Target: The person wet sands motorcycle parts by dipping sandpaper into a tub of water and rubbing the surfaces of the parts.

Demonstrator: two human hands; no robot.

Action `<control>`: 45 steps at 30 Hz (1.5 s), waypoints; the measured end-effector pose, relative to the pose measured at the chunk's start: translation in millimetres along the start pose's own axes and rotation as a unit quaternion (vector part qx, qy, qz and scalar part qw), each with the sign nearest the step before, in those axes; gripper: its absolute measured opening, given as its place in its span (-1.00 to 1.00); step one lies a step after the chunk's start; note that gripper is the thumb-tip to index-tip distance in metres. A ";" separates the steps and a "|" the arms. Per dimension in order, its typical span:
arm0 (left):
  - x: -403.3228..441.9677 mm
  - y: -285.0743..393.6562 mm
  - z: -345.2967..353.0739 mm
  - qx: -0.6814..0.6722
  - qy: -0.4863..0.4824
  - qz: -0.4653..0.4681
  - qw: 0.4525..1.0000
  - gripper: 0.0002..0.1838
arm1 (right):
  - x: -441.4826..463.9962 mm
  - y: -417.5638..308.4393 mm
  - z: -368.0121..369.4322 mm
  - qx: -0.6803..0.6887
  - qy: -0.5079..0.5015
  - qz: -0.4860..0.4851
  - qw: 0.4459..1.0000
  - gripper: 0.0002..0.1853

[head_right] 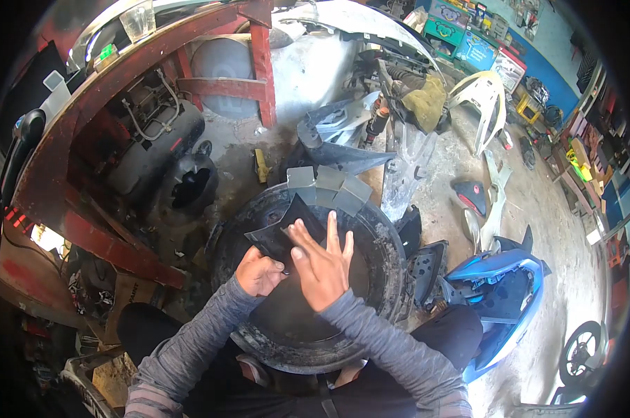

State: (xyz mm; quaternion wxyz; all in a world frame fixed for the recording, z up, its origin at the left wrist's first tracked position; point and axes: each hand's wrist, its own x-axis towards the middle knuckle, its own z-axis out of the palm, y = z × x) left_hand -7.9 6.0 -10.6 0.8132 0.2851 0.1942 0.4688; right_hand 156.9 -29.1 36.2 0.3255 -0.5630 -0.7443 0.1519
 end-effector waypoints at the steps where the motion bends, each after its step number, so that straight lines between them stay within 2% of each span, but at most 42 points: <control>1: 0.2 2.0 3.6 -0.012 0.003 -0.017 1.000 -0.38 | 2.2 0.9 -1.1 -0.006 0.002 0.005 1.000 -0.54; 4: 1.0 2.3 -8.9 0.019 -0.003 0.004 1.000 -0.37 | -17.6 -10.3 4.6 -0.001 -0.017 -0.037 0.999 -0.53; 6: 1.5 -0.5 -9.6 0.057 0.028 0.005 0.998 -0.37 | -7.1 -5.5 0.7 -0.008 -0.005 -0.024 1.000 -0.53; 8: -0.8 2.2 -3.0 0.034 0.017 -0.011 0.999 -0.37 | -0.3 -2.1 -2.5 -0.021 0.002 0.001 1.000 -0.53; 9: 0.2 4.5 -1.0 0.015 0.005 -0.023 1.000 -0.38 | -3.7 -4.7 -1.8 -0.021 0.003 0.001 1.000 -0.53; 10: 2.5 -1.7 -7.5 0.050 0.001 0.025 0.998 -0.36 | -10.2 -10.3 0.4 -0.016 -0.003 -0.014 1.000 -0.54; 13: 2.8 2.9 -9.4 0.050 -0.006 -0.001 0.999 -0.33 | -10.2 -11.8 -0.7 -0.016 -0.013 -0.034 0.999 -0.55; 14: 3.9 -1.9 -4.8 0.015 -0.003 0.015 1.000 -0.39 | -1.3 -7.2 -2.4 -0.026 0.006 -0.016 1.000 -0.56; 17: 2.0 -1.4 -2.6 0.022 -0.013 -0.009 1.000 -0.38 | 4.4 -3.8 -2.5 -0.040 0.025 0.013 0.999 -0.56; 18: 1.9 -1.6 0.1 0.022 -0.020 0.010 1.000 -0.37 | -1.9 -10.3 -1.9 -0.040 0.012 -0.023 0.999 -0.56; 20: 0.2 5.2 3.8 0.018 -0.018 -0.022 0.999 -0.38 | -3.6 -11.4 -1.6 -0.051 -0.004 -0.065 0.997 -0.57; 21: 0.0 4.5 -4.7 0.008 -0.035 -0.041 0.998 -0.39 | 3.1 -4.4 -2.1 -0.083 0.008 -0.062 0.995 -0.57; 23: -0.8 7.8 -1.8 0.030 -0.040 -0.059 0.997 -0.38 | 18.2 15.0 -2.9 -0.070 0.029 0.003 0.997 -0.57; 25: 0.0 9.9 -3.2 0.055 -0.046 -0.074 0.995 -0.36 | 14.5 10.7 -3.2 -0.065 0.020 0.007 0.998 -0.57; 27: 0.4 11.0 -8.2 0.077 -0.058 -0.075 0.992 -0.36 | 1.0 -4.5 -0.2 -0.034 -0.023 -0.077 0.996 -0.57; 29: -0.5 13.4 -5.9 0.086 -0.037 -0.095 0.991 -0.35 | 8.3 1.8 -2.3 -0.083 -0.003 -0.073 0.994 -0.58; 31: 0.0 13.0 -1.8 0.043 -0.059 -0.087 0.994 -0.35 | 20.3 18.6 -7.5 -0.061 0.011 -0.002 0.998 -0.59; 33: 0.4 15.5 0.4 0.034 -0.070 -0.083 0.993 -0.35 | 14.9 14.3 -5.3 -0.071 0.010 -0.005 0.997 -0.59; 35: -1.4 19.6 -2.4 0.064 -0.049 -0.092 0.993 -0.33 | 1.7 -2.8 -2.9 -0.053 -0.035 -0.084 0.994 -0.59; 37: 0.4 20.2 -1.7 0.066 -0.059 -0.093 0.992 -0.31 | 8.7 2.0 -5.2 -0.096 -0.005 -0.087 0.992 -0.59; 39: 0.2 19.3 4.2 0.037 -0.051 -0.086 0.994 -0.31 | 21.1 18.3 -5.9 -0.092 0.017 -0.023 0.995 -0.58; 41: 1.0 20.7 0.3 0.035 -0.052 -0.091 0.994 -0.30 | 17.3 14.6 -5.9 -0.087 0.021 -0.024 0.996 -0.58; 43: -0.6 24.9 -5.7 0.077 -0.042 -0.111 0.990 -0.28 | 5.9 -0.6 -6.0 -0.054 -0.011 -0.094 0.994 -0.59; 45: -2.6 24.4 -0.4 0.065 -0.038 -0.099 0.992 -0.29 | 10.2 6.2 -11.2 -0.075 -0.017 -0.104 0.992 -0.59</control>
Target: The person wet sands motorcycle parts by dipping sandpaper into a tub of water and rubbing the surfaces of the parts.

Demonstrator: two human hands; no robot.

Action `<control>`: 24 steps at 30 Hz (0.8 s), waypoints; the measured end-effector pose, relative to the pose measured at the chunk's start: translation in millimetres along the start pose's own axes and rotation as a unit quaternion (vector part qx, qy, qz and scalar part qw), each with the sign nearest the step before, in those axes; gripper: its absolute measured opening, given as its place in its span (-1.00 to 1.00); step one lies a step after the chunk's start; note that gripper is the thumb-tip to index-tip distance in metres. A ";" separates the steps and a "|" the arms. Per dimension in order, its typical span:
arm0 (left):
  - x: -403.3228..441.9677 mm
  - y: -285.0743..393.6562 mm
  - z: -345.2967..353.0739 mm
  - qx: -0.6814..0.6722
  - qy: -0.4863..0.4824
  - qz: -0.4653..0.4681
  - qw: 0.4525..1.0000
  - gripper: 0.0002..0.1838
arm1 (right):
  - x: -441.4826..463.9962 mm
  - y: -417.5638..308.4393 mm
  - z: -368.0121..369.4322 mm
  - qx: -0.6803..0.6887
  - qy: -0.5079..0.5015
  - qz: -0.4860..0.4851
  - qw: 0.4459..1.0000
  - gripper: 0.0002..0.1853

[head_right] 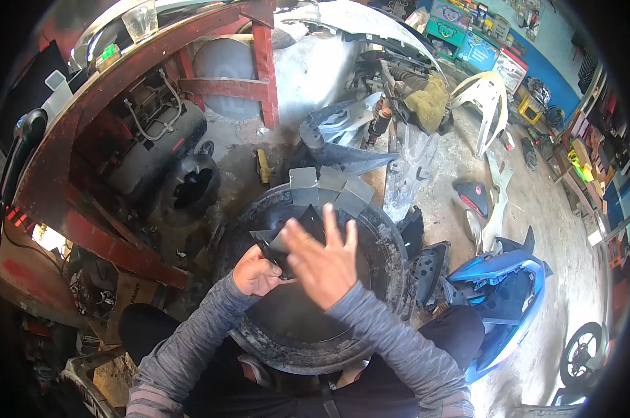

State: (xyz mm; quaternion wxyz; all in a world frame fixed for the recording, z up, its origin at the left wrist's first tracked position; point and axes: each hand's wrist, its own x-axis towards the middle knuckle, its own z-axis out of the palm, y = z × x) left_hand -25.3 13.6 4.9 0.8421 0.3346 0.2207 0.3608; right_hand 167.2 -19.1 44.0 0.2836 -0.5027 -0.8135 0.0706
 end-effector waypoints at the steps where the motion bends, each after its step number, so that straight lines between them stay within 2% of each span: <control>1: 0.4 0.9 5.3 -0.019 -0.004 0.014 1.000 -0.30 | 4.6 11.6 -1.1 -0.012 0.002 0.039 0.999 -0.58; 2: 0.7 1.0 8.1 -0.039 -0.009 0.028 0.999 -0.32 | 6.9 18.6 -0.6 -0.024 0.004 0.077 0.997 -0.57; 4: 1.7 0.7 4.4 -0.030 -0.015 0.030 0.999 -0.32 | 3.5 12.5 0.8 -0.021 0.013 0.073 0.997 -0.57; 6: 0.1 1.8 -1.6 -0.006 -0.004 0.011 1.000 -0.30 | -4.1 -6.2 0.5 0.007 -0.008 0.002 1.000 -0.60; 8: 0.5 0.6 -2.2 -0.010 -0.014 0.018 1.000 -0.30 | -1.3 -2.7 -3.1 -0.005 -0.012 -0.002 1.000 -0.61; 10: 2.2 0.3 4.0 -0.037 -0.028 0.026 0.999 -0.31 | 7.1 13.6 -3.8 -0.009 -0.001 0.095 0.995 -0.61; 14: 1.7 1.0 -1.5 -0.005 -0.004 0.021 1.000 -0.28 | -4.4 -1.1 2.3 -0.011 -0.024 -0.002 1.000 -0.57; 15: -0.4 2.5 2.0 -0.032 0.016 0.002 0.999 -0.28 | -3.2 3.1 2.5 -0.032 -0.015 -0.005 0.999 -0.57; 18: 4.0 1.1 4.5 -0.026 0.000 0.017 1.000 -0.29 | 8.5 22.9 1.0 -0.006 0.006 0.110 0.994 -0.56; 19: 3.1 0.8 8.7 -0.027 0.006 0.019 0.999 -0.31 | 4.9 22.7 9.4 -0.008 0.026 0.101 0.995 -0.56; 22: 5.8 -7.1 -6.3 0.011 0.042 0.035 0.998 -0.31 | -10.1 -2.2 13.7 0.016 -0.003 0.096 0.995 -0.53; 24: 7.0 -12.1 -10.1 0.011 0.054 0.022 0.998 -0.31 | 0.5 9.8 13.9 -0.006 0.016 0.107 0.994 -0.52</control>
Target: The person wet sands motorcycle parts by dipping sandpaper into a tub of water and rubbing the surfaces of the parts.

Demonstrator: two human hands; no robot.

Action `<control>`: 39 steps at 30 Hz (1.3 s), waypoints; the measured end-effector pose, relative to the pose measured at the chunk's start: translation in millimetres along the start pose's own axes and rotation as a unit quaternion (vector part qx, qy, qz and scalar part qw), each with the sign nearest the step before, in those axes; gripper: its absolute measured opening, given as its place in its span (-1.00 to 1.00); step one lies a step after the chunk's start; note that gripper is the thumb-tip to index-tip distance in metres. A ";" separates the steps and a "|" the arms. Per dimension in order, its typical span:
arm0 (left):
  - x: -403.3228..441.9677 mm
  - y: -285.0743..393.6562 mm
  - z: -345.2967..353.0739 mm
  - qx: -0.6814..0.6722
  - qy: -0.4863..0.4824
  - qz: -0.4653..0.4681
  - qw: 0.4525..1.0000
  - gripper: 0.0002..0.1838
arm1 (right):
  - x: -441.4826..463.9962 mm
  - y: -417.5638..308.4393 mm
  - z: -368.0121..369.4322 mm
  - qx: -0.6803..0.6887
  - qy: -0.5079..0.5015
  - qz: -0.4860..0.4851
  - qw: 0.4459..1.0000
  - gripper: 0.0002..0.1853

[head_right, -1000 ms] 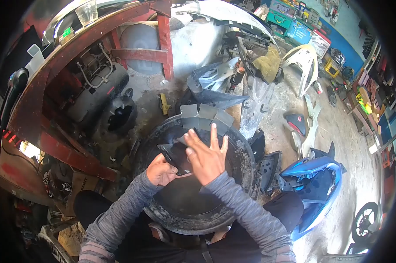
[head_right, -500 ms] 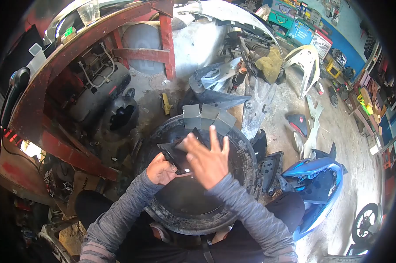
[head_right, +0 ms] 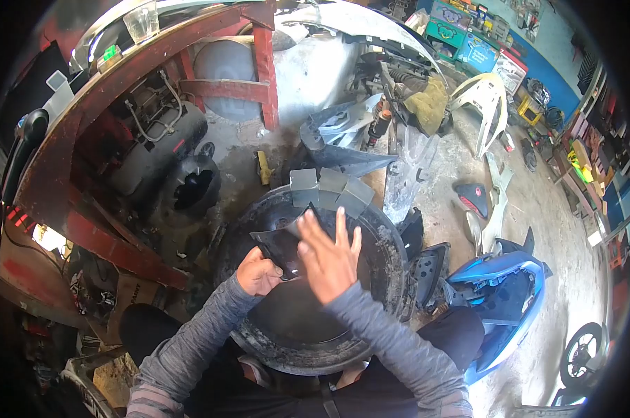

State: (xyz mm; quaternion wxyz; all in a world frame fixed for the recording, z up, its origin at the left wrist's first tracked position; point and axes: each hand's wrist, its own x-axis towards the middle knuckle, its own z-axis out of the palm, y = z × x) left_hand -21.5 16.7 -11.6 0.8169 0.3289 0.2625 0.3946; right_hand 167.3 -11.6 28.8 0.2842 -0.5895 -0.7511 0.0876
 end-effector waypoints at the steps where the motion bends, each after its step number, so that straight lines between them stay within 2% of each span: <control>1: -1.2 0.4 5.0 -0.011 -0.004 -0.006 1.000 -0.31 | 6.0 3.3 -4.1 0.012 -0.006 0.013 1.000 -0.52; 3: -4.3 6.2 15.1 -0.019 -0.010 -0.011 1.000 -0.31 | 4.5 3.5 -4.3 0.026 -0.008 0.025 0.999 -0.52; 5: -8.3 14.8 21.8 -0.089 0.007 0.042 0.995 -0.47 | -10.7 -1.6 4.9 0.084 0.004 0.031 0.996 -0.54; 6: -7.0 15.3 17.1 -0.087 0.007 0.043 0.995 -0.47 | -11.2 -1.1 6.1 0.085 0.005 0.029 0.996 -0.54; 12: -4.3 11.0 8.2 -0.016 -0.001 0.000 1.000 -0.42 | 6.7 4.0 -1.2 0.087 0.001 0.025 0.996 -0.53; 16: -6.1 25.6 8.4 -0.071 -0.037 0.027 0.996 -0.37 | -10.3 1.5 3.4 0.082 0.002 0.007 0.997 -0.54; 18: -6.2 19.1 10.9 0.042 -0.006 0.000 0.999 -0.32 | -3.2 4.8 3.8 0.078 0.007 0.007 0.997 -0.55; 22: -4.5 16.6 15.6 0.012 -0.027 -0.014 0.999 -0.28 | 7.6 2.9 0.3 0.075 0.023 0.020 0.997 -0.56; 25: -2.1 22.4 9.7 -0.006 -0.031 0.011 0.999 -0.25 | -1.4 -4.0 -0.8 0.033 0.006 -0.055 0.998 -0.58; 29: -2.3 19.7 8.9 -0.014 -0.047 0.028 0.998 -0.24 | 4.9 9.2 -9.3 -0.018 0.003 -0.015 1.000 -0.54; 35: -5.6 24.7 7.6 -0.064 0.001 0.070 0.996 -0.27 | -29.0 -5.0 3.4 -0.013 0.015 -0.010 1.000 -0.51; 39: -3.2 15.2 11.4 -0.048 -0.017 0.066 0.997 -0.27 | -17.1 -3.9 -3.5 0.014 0.013 -0.014 1.000 -0.52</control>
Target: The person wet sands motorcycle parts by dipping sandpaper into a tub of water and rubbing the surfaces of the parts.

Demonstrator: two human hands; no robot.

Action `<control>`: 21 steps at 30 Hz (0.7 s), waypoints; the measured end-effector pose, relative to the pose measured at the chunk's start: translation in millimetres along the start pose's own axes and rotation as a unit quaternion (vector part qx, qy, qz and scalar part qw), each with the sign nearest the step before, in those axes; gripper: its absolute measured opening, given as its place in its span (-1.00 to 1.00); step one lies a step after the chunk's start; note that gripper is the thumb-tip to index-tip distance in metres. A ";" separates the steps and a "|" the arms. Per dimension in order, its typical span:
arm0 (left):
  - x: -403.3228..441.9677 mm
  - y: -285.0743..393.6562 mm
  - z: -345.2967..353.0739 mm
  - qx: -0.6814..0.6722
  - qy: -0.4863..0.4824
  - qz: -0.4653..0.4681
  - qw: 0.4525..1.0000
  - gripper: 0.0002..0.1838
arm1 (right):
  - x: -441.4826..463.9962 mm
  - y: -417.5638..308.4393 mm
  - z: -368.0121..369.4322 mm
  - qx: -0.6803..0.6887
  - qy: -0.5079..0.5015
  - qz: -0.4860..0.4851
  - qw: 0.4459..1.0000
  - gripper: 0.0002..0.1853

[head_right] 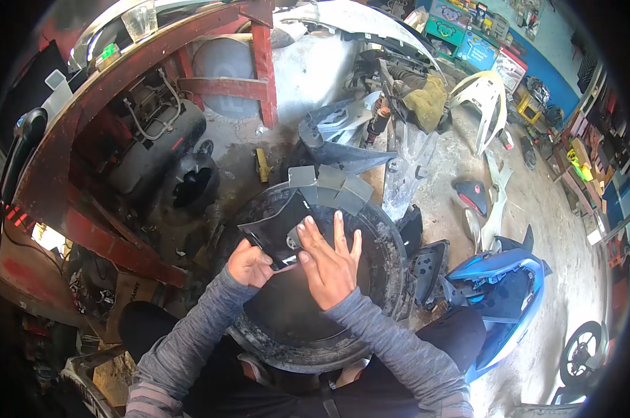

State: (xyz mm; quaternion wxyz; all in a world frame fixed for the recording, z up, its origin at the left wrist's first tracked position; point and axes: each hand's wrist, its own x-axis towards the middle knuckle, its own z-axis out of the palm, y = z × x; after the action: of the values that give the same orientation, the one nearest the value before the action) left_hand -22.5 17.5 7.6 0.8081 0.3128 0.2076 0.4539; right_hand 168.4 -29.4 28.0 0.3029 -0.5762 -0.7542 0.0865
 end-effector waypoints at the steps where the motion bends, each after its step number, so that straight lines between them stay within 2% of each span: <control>1: 0.0 -3.0 1.8 0.000 0.000 -0.004 1.000 -0.27 | 2.7 0.9 -0.8 -0.001 0.000 -0.001 1.000 -0.52; 4: -1.8 -1.9 1.2 -0.002 -0.001 -0.013 1.000 -0.28 | 6.4 0.3 0.0 0.022 -0.006 0.006 1.000 -0.54; 7: -1.8 -8.2 -3.3 -0.006 0.002 -0.022 1.000 -0.28 | 4.5 -5.4 1.7 0.025 -0.020 -0.029 0.999 -0.54; 10: -2.2 -11.3 -7.3 -0.002 0.018 -0.019 1.000 -0.29 | -4.6 -16.4 4.6 -0.039 -0.026 -0.103 0.994 -0.52; 14: -2.6 0.8 -6.5 -0.068 -0.010 0.012 0.998 -0.34 | -16.4 -13.2 -0.1 -0.098 -0.023 -0.127 0.987 -0.39; 17: -1.8 5.0 -8.9 -0.105 -0.027 0.018 0.994 -0.33 | -15.6 3.4 -1.1 -0.125 0.021 -0.110 0.986 -0.40; 21: -5.7 4.2 10.5 -0.089 -0.013 -0.014 0.996 -0.29 | 3.2 0.6 -9.3 -0.067 0.040 -0.054 0.995 -0.54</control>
State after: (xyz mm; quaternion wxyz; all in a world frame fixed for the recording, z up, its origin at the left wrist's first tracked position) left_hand -21.4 10.9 18.3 0.8416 0.2430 0.1600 0.4550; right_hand 173.5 -28.3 36.3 0.2975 -0.5569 -0.7754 -0.0041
